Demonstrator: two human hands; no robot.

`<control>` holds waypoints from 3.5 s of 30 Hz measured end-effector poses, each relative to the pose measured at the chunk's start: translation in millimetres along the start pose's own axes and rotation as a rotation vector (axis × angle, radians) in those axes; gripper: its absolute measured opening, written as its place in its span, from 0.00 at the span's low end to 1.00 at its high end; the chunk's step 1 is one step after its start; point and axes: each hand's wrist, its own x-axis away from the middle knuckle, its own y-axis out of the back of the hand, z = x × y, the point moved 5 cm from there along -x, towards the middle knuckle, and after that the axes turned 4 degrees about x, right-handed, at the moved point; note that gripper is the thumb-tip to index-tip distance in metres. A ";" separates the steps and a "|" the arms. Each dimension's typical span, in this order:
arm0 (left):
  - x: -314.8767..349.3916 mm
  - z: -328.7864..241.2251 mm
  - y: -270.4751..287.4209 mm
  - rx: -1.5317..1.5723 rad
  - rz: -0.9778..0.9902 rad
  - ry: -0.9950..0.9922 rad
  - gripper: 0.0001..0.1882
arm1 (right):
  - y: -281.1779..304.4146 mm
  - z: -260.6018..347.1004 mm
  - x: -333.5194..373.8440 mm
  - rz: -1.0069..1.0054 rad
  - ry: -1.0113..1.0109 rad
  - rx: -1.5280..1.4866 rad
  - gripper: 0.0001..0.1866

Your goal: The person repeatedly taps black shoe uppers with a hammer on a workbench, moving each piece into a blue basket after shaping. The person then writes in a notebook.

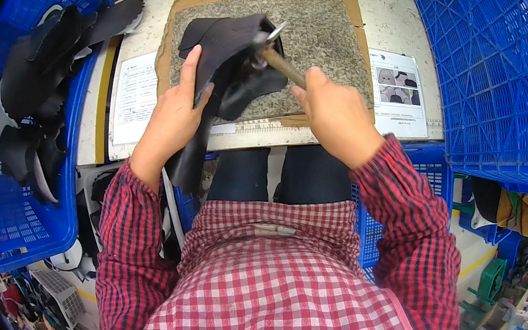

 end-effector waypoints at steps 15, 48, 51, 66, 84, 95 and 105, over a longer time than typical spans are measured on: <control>5.1 10.1 -5.5 0.202 -0.133 -0.134 0.38 | -24.1 18.5 0.4 0.255 0.124 -0.157 0.14; -59.2 -108.7 60.0 -0.302 -0.565 -0.865 0.42 | 3.1 -59.5 73.6 0.109 -0.030 -0.404 0.15; -67.2 -82.5 79.0 -0.318 -0.591 -0.632 0.40 | -3.4 -67.0 78.2 0.197 -0.089 -0.411 0.15; -69.2 -66.5 34.6 -0.319 -0.200 -0.789 0.28 | 17.7 -51.9 34.8 0.080 -0.028 -0.411 0.11; -154.5 -65.5 -1.5 0.098 0.430 -0.465 0.29 | 15.4 -10.6 -30.3 0.025 0.096 -0.215 0.15; -111.9 -51.3 10.0 -0.100 -0.061 -0.439 0.19 | -33.2 -35.8 -25.9 0.158 -0.110 -0.161 0.21; 157.1 79.2 73.2 0.022 -0.611 -0.142 0.40 | -24.3 -2.0 59.9 0.445 -0.158 -0.596 0.18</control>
